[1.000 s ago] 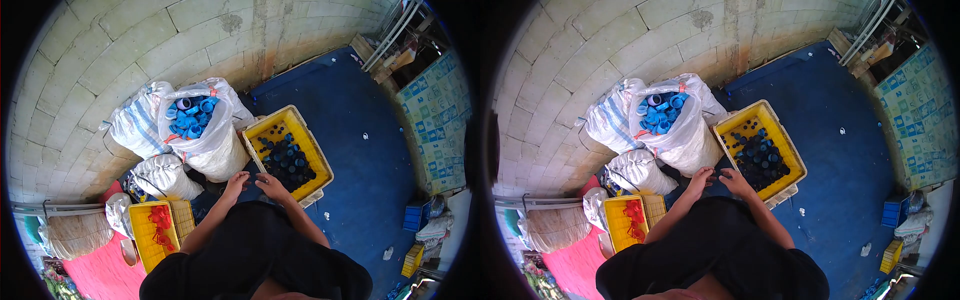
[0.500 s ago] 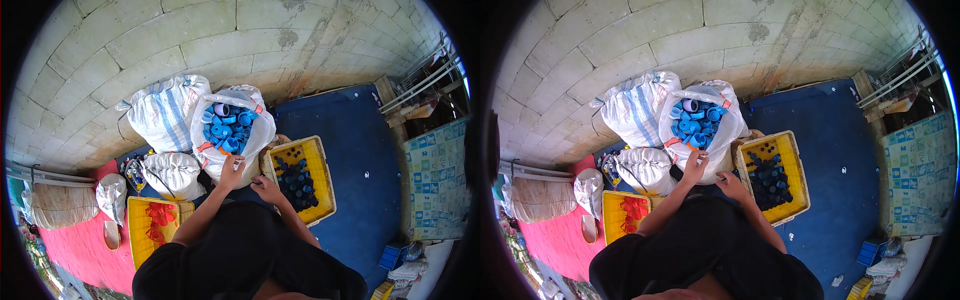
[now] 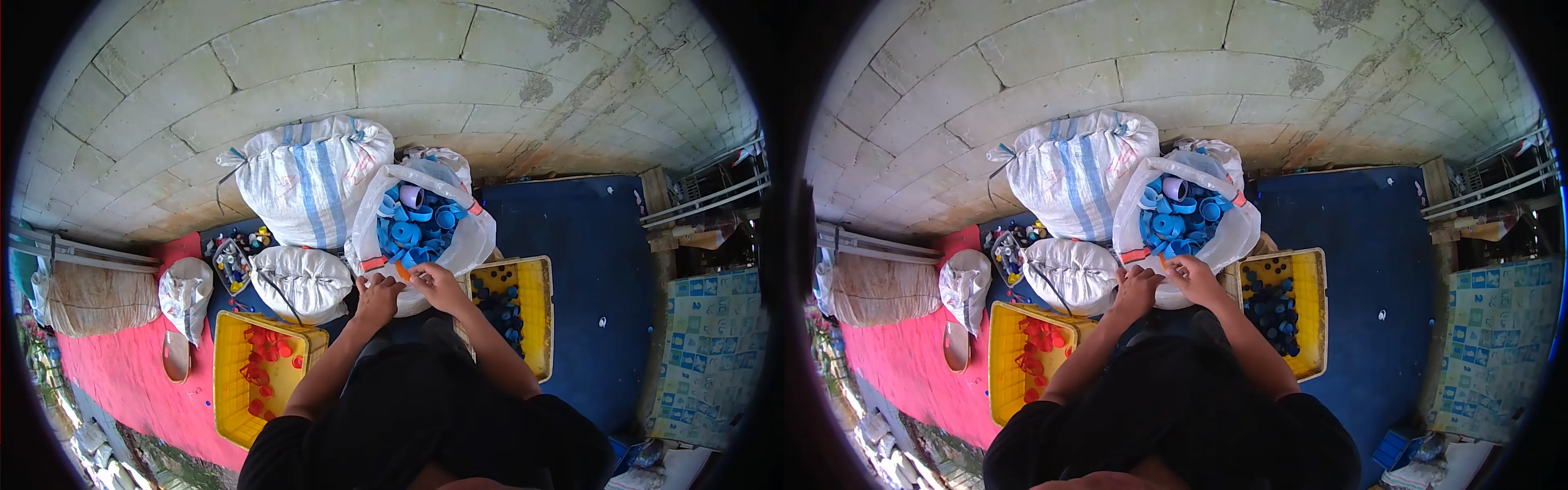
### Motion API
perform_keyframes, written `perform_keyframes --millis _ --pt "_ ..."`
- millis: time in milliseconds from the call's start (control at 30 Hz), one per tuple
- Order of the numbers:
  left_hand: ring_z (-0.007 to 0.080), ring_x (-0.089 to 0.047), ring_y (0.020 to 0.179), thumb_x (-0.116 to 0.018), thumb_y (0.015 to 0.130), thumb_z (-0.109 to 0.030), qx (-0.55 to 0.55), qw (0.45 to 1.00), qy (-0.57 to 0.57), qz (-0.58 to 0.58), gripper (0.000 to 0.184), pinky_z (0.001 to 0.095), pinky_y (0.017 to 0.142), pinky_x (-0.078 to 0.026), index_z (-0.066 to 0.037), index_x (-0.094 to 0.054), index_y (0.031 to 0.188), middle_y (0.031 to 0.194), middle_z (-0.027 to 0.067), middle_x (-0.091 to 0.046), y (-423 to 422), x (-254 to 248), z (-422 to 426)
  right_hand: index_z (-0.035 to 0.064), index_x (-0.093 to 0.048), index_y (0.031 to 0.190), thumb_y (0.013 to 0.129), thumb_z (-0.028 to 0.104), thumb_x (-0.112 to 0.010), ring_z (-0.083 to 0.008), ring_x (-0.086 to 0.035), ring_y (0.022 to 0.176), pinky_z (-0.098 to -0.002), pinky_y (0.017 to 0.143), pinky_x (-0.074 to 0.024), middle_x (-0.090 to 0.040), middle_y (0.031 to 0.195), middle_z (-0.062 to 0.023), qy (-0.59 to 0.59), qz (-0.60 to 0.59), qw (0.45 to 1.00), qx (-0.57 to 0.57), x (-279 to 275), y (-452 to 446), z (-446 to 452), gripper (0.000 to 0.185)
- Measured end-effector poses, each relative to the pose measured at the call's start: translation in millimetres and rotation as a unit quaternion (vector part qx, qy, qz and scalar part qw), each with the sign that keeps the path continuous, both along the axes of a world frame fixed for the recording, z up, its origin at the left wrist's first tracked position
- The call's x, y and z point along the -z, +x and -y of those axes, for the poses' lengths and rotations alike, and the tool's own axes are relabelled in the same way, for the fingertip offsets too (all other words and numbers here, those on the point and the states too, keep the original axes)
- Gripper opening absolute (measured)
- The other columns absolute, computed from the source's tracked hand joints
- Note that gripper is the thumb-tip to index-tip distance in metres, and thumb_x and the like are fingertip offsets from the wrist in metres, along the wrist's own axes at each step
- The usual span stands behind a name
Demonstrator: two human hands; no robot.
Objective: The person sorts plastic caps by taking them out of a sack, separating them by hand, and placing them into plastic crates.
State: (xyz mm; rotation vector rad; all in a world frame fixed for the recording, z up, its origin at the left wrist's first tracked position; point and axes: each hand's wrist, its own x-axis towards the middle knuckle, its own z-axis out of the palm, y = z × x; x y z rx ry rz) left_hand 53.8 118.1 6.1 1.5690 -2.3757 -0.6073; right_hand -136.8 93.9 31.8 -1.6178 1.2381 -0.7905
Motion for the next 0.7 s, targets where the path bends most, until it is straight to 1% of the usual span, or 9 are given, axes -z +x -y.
perform_keyframes --millis 133,200,233,300,333,433,500,600,700 --pt "0.0205 -0.055 0.102 -0.055 0.079 -0.006 -0.055 0.998 -0.009 -0.025 0.027 0.054 0.088 -0.03 -0.014 -0.072 0.098 0.092 0.0009 -0.063 -7.1 -12.9 -14.1 0.003 -0.064 0.107 0.09 0.013 -0.065 -0.0193 -0.063 0.08 -0.0306 0.073 -0.0504 -0.065 0.091 -0.009 -0.027 -0.071 0.995 -0.058 15.5 0.0 71.0 0.02" --pt "0.0205 -0.055 0.101 -0.056 0.079 -0.005 -0.085 0.996 0.016 -0.03 0.027 0.0537 0.087 -0.03 -0.014 -0.072 0.098 0.092 0.0007 -0.063 -16.9 -15.6 -27.2 0.0074 -0.064 0.111 0.084 0.021 -0.069 -0.027 -0.063 0.093 -0.0401 0.084 -0.0504 -0.064 0.104 -0.0107 -0.077 -0.135 0.983 -0.096 28.3 8.5 95.2 0.03" --pt "0.0205 -0.055 0.101 -0.055 0.078 -0.005 -0.097 0.995 0.015 -0.03 0.027 0.0535 0.086 -0.03 -0.014 -0.072 0.098 0.092 0.0007 -0.062 -22.5 -16.2 -29.4 0.0074 -0.064 0.111 0.084 0.021 -0.069 -0.027 -0.063 0.093 -0.0401 0.084 -0.0504 -0.064 0.104 -0.0107 -0.077 -0.131 0.983 -0.107 30.7 16.1 102.2 0.03" --pt "0.0205 -0.055 0.101 -0.055 0.078 -0.005 -0.116 0.993 0.024 -0.026 0.028 0.0532 0.085 -0.029 -0.013 -0.072 0.098 0.092 0.0007 -0.062 -32.4 -17.0 -34.1 0.0132 -0.063 0.117 0.079 0.035 -0.073 -0.0305 -0.053 0.118 -0.0534 0.094 -0.0441 -0.055 0.127 -0.011 -0.139 -0.291 0.929 -0.184 39.7 32.3 104.1 0.045" --pt "0.0205 -0.055 0.103 -0.055 0.078 -0.005 -0.123 0.992 0.021 -0.024 0.027 0.0543 0.086 -0.03 -0.013 -0.072 0.098 0.092 0.001 -0.062 -35.8 -17.4 -35.8 0.0205 -0.062 0.121 0.073 0.045 -0.075 -0.033 -0.04 0.132 -0.0635 0.097 -0.0374 -0.043 0.142 -0.0098 -0.118 -0.357 0.903 -0.207 45.3 39.4 101.3 0.055" --pt "0.0202 -0.055 0.107 -0.054 0.079 -0.005 -0.136 0.99 0.046 0.014 0.027 0.0574 0.09 -0.03 -0.012 -0.071 0.098 0.094 0.0023 -0.061 -35.3 -28.9 -33.6 0.0244 -0.064 0.117 0.072 0.041 -0.076 -0.0346 -0.039 0.133 -0.0637 0.095 -0.0393 -0.045 0.14 -0.0111 -0.101 -0.434 0.872 -0.205 38.1 41.8 99.3 0.049" --pt "0.02 -0.055 0.104 -0.055 0.076 -0.003 -0.156 0.985 0.068 -0.004 0.03 0.0616 0.093 -0.028 -0.014 -0.072 0.098 0.091 0.0008 -0.061 -34.5 -35.0 -31.0 0.0262 -0.064 0.115 0.07 0.038 -0.077 -0.0336 -0.044 0.128 -0.0602 0.091 -0.0429 -0.05 0.134 -0.0082 -0.146 -0.427 0.871 -0.193 50.9 29.8 106.8 0.048" --pt "0.0203 -0.056 0.103 -0.054 0.077 -0.004 -0.148 0.987 0.068 -0.011 0.03 0.0622 0.093 -0.028 -0.015 -0.072 0.098 0.091 0.0014 -0.062 -45.4 -42.5 -31.0 0.0272 -0.064 0.114 0.068 0.034 -0.078 -0.0294 -0.056 0.11 -0.0552 0.085 -0.045 -0.055 0.119 -0.0026 -0.199 -0.388 0.884 -0.17 76.4 -10.4 135.6 0.049" --pt "0.0202 -0.057 0.102 -0.056 0.079 -0.006 -0.146 0.988 0.06 0.0 0.027 0.0627 0.094 -0.028 -0.016 -0.073 0.098 0.092 0.0013 -0.063 -47.6 -47.1 -25.6 0.0249 -0.066 0.115 0.074 0.022 -0.074 -0.0283 -0.056 0.113 -0.053 0.091 -0.0438 -0.056 0.121 -0.0028 -0.198 -0.467 0.853 -0.122 67.3 -60.9 165.6 0.042"
